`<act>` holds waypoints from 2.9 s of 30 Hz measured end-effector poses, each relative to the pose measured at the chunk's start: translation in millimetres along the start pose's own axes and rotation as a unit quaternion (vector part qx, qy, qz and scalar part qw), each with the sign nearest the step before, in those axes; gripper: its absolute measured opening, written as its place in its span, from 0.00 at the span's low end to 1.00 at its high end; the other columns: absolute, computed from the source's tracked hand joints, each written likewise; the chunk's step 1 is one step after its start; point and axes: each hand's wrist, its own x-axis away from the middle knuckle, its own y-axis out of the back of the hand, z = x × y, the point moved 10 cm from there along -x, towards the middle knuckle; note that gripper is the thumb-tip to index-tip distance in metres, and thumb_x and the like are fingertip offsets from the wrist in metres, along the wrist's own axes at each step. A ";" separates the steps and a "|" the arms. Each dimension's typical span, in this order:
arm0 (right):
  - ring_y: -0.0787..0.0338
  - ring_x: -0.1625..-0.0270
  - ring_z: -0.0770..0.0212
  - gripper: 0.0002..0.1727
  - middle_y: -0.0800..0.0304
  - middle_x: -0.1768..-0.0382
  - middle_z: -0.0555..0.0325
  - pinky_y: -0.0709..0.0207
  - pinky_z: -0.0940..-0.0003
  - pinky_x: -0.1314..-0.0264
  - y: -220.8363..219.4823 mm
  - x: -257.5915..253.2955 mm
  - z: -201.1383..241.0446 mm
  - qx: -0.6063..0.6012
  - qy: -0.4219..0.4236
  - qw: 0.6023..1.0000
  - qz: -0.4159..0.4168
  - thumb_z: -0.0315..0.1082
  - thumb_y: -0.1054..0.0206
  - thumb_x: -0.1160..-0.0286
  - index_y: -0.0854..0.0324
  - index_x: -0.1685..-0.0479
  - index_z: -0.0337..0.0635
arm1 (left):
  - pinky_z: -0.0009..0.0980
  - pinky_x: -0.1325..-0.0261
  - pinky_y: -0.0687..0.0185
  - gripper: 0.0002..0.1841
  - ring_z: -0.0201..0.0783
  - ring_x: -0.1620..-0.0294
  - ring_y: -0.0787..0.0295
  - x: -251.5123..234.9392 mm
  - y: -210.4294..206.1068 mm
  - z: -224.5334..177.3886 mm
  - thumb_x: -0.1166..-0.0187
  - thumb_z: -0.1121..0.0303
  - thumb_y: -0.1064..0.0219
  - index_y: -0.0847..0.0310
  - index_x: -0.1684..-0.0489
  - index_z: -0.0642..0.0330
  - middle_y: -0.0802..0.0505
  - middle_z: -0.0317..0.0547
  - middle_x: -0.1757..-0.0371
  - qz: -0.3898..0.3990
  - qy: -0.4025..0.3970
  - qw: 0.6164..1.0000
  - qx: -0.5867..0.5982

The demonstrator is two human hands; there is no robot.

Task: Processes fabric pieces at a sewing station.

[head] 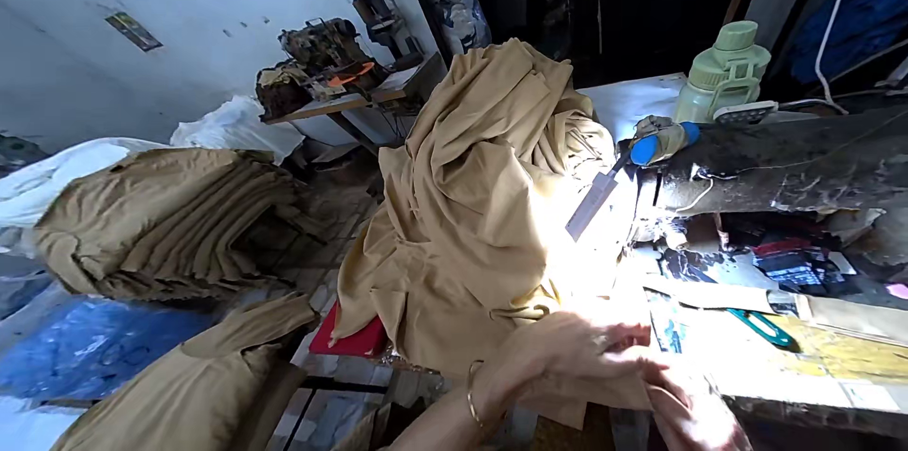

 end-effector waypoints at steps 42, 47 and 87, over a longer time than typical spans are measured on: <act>0.19 0.46 0.58 0.12 0.06 0.54 0.61 0.41 0.58 0.35 -9.3 49.9 7.0 0.129 -0.038 0.988 -0.074 0.30 0.41 0.17 0.10 0.56 0.52 | 0.42 0.43 0.27 0.18 0.38 0.56 0.12 32.0 -15.6 2.4 0.16 0.59 0.46 0.06 0.58 0.49 0.06 0.36 0.63 -0.256 0.086 0.910 -0.315; 0.20 0.44 0.57 0.12 0.08 0.49 0.61 0.42 0.59 0.34 -10.9 55.8 3.8 0.115 -0.039 0.989 -0.084 0.31 0.41 0.16 0.10 0.54 0.53 | 0.47 0.36 0.25 0.17 0.42 0.42 0.12 28.8 -8.9 10.6 0.15 0.58 0.45 0.08 0.49 0.50 0.06 0.40 0.47 -0.256 0.080 0.919 -0.289; 0.16 0.43 0.58 0.13 0.06 0.50 0.60 0.38 0.57 0.27 -19.7 67.5 -3.2 0.130 -0.010 0.981 -0.142 0.30 0.43 0.17 0.10 0.56 0.51 | 0.40 0.39 0.18 0.17 0.41 0.45 0.09 -0.8 -31.0 16.9 0.12 0.64 0.45 0.12 0.40 0.62 0.06 0.51 0.47 -0.063 0.063 0.995 0.045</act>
